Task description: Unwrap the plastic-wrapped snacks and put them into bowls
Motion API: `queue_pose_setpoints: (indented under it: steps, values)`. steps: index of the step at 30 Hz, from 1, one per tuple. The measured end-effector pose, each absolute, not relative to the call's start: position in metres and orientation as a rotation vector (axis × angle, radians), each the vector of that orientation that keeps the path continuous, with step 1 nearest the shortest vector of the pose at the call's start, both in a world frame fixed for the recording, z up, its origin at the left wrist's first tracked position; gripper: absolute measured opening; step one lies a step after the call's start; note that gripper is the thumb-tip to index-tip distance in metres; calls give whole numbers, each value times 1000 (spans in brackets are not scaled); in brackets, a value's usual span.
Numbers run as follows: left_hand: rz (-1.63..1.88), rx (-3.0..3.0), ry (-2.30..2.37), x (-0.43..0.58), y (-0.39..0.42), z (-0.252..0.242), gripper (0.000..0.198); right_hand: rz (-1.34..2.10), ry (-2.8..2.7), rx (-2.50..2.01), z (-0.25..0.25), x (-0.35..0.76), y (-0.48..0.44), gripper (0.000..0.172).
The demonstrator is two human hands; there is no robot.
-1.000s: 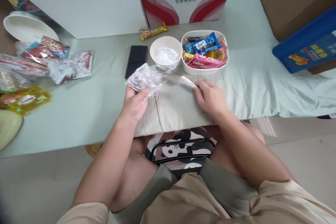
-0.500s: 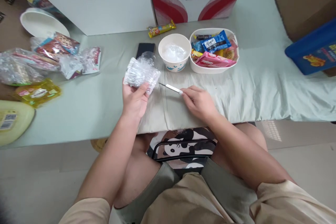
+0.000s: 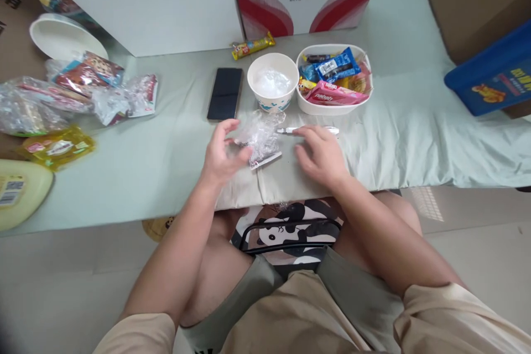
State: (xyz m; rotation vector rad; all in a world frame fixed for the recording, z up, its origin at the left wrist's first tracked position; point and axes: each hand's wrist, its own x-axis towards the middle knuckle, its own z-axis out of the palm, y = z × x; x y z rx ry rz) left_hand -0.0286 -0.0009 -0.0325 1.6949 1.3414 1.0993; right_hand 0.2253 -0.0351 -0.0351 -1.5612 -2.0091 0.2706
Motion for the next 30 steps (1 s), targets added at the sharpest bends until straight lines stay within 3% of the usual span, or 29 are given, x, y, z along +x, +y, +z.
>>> queue_pose_setpoints:
  steps: [5, 7, 10, 13, 15, 19, 24, 27, 29, 30]
  values:
    - [955, 1297, 1278, -22, -7, -25, 23, 604, -2015, -1398, -33, 206, -41, 62]
    - [1014, 1105, 1221, -21, -8, -22, 21, 637, -1960, -1394, -29, 204, -42, 51]
    - [1108, 1010, 1278, -26, -4, -21, 26, 534, -1876, -1413, -23, 210, -40, 16]
    - [1184, 1052, 1392, -39, 3, -26, 35, 448, -1714, -1464, -22, 224, -36, 10]
    - [1218, 1180, 1432, -50, 6, -31, 44, 456, -1584, -1511, -23, 234, -33, 13]
    - [1079, 1658, 1343, -65, 4, -32, 54, 597, -1747, -1529, -24, 241, -33, 37]
    - [995, 1811, 1262, -77, -3, -18, 8, 381, -2298, -1275, -18, 229, -42, 26]
    - [1037, 1560, 1248, -82, -5, -12, 42, 603, -2494, -1004, -16, 227, -49, 37]
    - [1043, 1479, 1381, -81, -5, -12, 44, 776, -2524, -1008, -19, 228, -52, 48]
    - [1019, 1491, 1462, -80, -5, -12, 34, 811, -2508, -1082, -21, 229, -52, 51]
